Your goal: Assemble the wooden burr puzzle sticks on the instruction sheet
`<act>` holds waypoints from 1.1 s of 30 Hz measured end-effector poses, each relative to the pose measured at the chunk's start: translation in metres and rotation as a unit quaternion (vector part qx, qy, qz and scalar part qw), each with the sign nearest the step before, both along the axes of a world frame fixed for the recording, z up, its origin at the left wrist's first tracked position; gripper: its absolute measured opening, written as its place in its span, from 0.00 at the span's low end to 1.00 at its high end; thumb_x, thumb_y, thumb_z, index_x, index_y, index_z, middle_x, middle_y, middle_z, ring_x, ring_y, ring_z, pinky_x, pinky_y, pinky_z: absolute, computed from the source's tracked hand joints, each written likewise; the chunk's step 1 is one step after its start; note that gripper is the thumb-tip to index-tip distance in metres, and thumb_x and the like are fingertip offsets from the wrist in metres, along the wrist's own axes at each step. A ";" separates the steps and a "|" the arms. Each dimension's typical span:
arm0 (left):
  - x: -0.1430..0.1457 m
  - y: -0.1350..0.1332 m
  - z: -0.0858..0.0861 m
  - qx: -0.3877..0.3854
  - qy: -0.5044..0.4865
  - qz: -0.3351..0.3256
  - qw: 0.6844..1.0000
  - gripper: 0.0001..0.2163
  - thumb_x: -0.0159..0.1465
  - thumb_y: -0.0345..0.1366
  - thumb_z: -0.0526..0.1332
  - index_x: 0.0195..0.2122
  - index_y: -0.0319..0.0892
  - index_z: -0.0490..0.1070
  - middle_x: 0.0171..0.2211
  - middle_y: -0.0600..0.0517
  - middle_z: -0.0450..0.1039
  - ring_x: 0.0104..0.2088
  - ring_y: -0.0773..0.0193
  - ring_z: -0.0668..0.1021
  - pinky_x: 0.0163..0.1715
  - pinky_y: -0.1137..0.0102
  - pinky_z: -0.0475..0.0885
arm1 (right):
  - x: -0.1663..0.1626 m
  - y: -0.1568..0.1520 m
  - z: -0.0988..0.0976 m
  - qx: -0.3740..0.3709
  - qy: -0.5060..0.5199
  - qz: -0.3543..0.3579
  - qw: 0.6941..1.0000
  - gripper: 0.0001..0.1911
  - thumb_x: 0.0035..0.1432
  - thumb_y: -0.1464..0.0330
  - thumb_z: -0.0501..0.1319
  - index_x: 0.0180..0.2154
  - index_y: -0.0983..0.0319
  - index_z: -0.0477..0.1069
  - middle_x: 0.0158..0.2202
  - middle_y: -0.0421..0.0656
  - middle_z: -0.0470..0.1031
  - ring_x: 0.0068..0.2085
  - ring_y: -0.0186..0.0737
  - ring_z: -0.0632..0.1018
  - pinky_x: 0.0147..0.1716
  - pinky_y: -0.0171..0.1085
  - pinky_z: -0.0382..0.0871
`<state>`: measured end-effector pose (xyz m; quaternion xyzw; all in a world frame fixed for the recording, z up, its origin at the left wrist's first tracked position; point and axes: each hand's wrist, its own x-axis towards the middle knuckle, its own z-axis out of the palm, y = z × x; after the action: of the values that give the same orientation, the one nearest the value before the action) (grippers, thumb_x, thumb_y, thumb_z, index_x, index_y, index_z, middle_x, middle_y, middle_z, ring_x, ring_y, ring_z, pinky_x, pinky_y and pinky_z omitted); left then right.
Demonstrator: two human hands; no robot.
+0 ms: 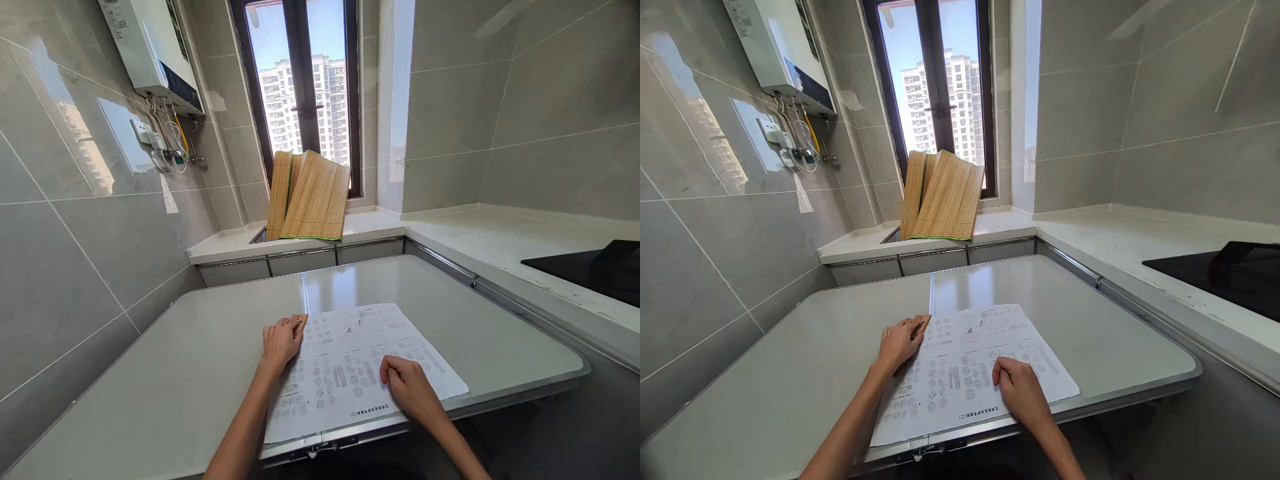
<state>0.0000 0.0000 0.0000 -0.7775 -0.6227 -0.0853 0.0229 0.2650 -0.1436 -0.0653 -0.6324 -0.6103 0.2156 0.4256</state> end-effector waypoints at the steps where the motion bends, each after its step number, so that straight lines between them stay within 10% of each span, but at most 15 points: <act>1: 0.001 0.000 0.000 0.001 -0.003 -0.010 1.000 0.12 0.65 0.42 0.55 0.44 0.50 0.77 0.44 0.46 0.78 0.44 0.48 0.78 0.50 0.54 0.63 | 0.000 0.000 0.000 0.000 0.000 0.000 1.000 0.13 0.53 0.72 0.48 0.21 0.58 0.66 0.20 0.38 0.70 0.26 0.40 0.71 0.28 0.36 0.58; 33: 0.031 -0.060 -0.010 0.000 -0.101 -0.194 0.976 0.22 0.66 0.40 0.59 0.62 0.51 0.62 0.59 0.46 0.69 0.58 0.48 0.71 0.64 0.45 0.53 | -0.002 -0.003 0.002 -0.005 -0.011 0.004 1.000 0.14 0.54 0.73 0.48 0.21 0.57 0.65 0.20 0.37 0.69 0.25 0.40 0.70 0.28 0.35 0.58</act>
<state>0.0306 -0.0596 -0.0099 -0.8709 -0.4590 -0.1659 -0.0576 0.2632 -0.1471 -0.0631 -0.6347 -0.6161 0.2137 0.4148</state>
